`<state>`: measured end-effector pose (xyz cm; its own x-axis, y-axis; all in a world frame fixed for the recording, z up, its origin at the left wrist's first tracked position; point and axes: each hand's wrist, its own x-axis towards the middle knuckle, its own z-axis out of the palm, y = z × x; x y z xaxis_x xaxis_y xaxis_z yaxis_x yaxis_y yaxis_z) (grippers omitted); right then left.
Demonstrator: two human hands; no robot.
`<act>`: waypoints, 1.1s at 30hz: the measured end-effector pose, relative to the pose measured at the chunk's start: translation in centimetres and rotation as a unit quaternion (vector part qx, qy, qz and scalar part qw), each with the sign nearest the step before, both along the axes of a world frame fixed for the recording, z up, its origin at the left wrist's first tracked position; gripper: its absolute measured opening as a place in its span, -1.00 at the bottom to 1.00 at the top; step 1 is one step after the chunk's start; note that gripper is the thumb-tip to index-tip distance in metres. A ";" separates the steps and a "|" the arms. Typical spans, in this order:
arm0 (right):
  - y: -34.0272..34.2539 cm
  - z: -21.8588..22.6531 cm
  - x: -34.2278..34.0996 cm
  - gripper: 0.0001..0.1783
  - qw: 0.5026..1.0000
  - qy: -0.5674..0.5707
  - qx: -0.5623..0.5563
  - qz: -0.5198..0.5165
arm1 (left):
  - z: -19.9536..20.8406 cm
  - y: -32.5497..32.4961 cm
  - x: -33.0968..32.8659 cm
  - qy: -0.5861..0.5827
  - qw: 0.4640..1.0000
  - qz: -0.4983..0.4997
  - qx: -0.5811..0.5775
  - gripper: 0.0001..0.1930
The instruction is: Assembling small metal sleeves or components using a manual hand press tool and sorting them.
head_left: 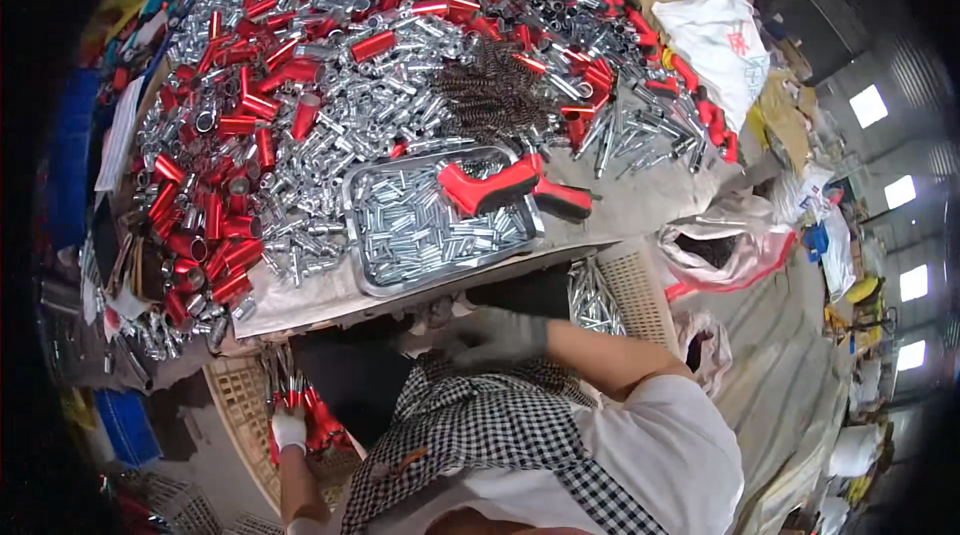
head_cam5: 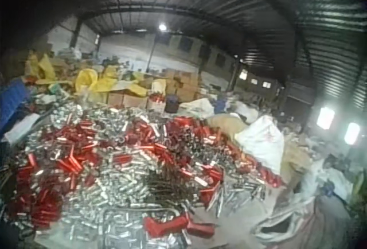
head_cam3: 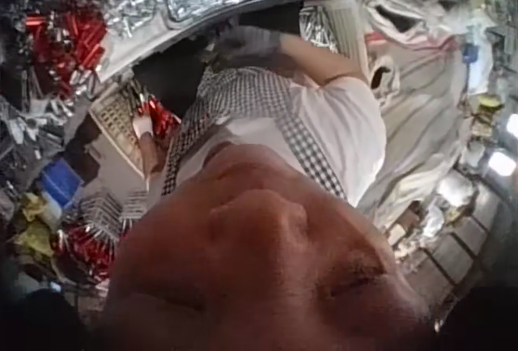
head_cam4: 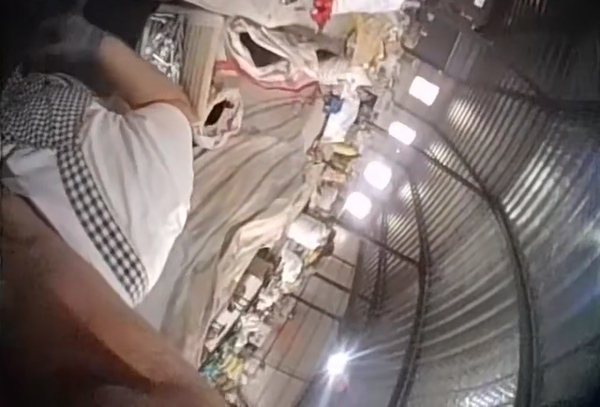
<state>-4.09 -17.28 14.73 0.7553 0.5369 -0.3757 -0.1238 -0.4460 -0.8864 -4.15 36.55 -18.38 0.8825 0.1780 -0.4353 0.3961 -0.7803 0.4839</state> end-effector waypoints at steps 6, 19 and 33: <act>-18.6 2.8 3.3 -0.68 0.847 -0.339 -0.126 -0.388 | 22.0 -15.9 4.7 -0.335 0.937 -0.067 -0.075 -0.85; -30.0 0.7 7.5 -0.66 0.710 -0.608 -0.277 -0.225 | 36.5 -31.9 7.8 -0.466 0.767 -0.387 -0.213 -0.82; -4.6 3.1 1.1 -0.59 0.881 -0.004 0.302 -0.364 | 42.9 -41.9 37.7 -0.337 0.805 -0.331 0.360 -0.57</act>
